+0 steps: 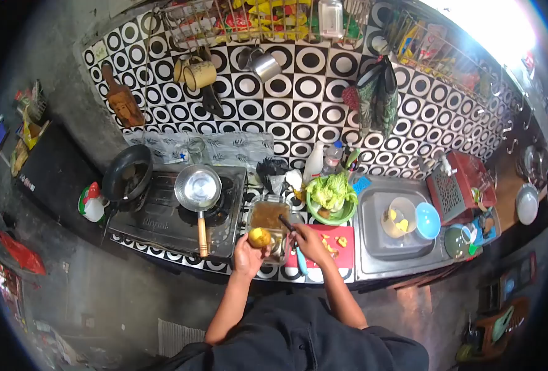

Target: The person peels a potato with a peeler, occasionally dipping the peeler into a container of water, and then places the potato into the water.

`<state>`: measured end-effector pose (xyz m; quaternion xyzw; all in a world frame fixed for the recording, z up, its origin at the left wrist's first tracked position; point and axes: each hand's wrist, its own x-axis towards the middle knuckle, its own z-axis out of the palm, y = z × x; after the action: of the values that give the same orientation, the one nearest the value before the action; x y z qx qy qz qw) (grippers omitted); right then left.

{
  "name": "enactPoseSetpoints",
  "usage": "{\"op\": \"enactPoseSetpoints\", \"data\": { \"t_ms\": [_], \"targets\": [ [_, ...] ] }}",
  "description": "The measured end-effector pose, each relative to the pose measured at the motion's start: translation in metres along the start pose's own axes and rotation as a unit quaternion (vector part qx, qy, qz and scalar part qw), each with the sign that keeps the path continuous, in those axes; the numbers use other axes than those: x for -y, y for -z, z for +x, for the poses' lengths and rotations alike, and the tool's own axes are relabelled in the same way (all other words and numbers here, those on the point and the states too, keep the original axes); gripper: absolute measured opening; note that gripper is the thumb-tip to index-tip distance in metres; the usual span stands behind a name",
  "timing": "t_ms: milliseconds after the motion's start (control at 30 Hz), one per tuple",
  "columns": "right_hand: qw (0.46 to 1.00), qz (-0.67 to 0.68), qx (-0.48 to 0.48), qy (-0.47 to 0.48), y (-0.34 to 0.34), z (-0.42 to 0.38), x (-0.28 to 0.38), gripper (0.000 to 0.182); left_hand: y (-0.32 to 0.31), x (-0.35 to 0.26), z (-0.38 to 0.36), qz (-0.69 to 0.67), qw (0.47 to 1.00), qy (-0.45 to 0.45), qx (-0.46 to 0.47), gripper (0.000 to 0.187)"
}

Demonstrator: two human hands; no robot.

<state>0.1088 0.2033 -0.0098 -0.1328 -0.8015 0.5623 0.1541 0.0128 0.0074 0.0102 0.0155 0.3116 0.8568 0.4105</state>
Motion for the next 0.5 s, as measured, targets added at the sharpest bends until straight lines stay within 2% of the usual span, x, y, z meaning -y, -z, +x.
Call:
{"op": "enactPoseSetpoints", "data": {
  "t_ms": [67,100,300,367,500],
  "targets": [
    [0.998,0.061,-0.008,-0.025,-0.006,-0.001,0.022,0.032,0.007,-0.013,0.002,-0.011,0.999,-0.007,0.03,0.047],
    [0.997,0.072,-0.026,-0.015,-0.012,-0.001,0.031,0.034,0.002,-0.025,-0.003,-0.03,1.0,0.001,0.004,0.046],
    [0.995,0.081,-0.061,0.01,-0.048,0.0,0.122,0.038,-0.009,-0.09,-0.027,-0.009,0.985,-0.094,0.143,0.032],
    [0.991,0.008,-0.099,0.086,-0.063,-0.001,0.132,0.037,-0.007,-0.104,-0.037,0.024,0.981,-0.122,0.15,0.033],
    [0.994,0.038,-0.103,0.002,-0.086,-0.013,0.159,0.026,0.005,-0.118,-0.051,0.022,0.974,-0.138,0.177,0.035]
  ]
}}
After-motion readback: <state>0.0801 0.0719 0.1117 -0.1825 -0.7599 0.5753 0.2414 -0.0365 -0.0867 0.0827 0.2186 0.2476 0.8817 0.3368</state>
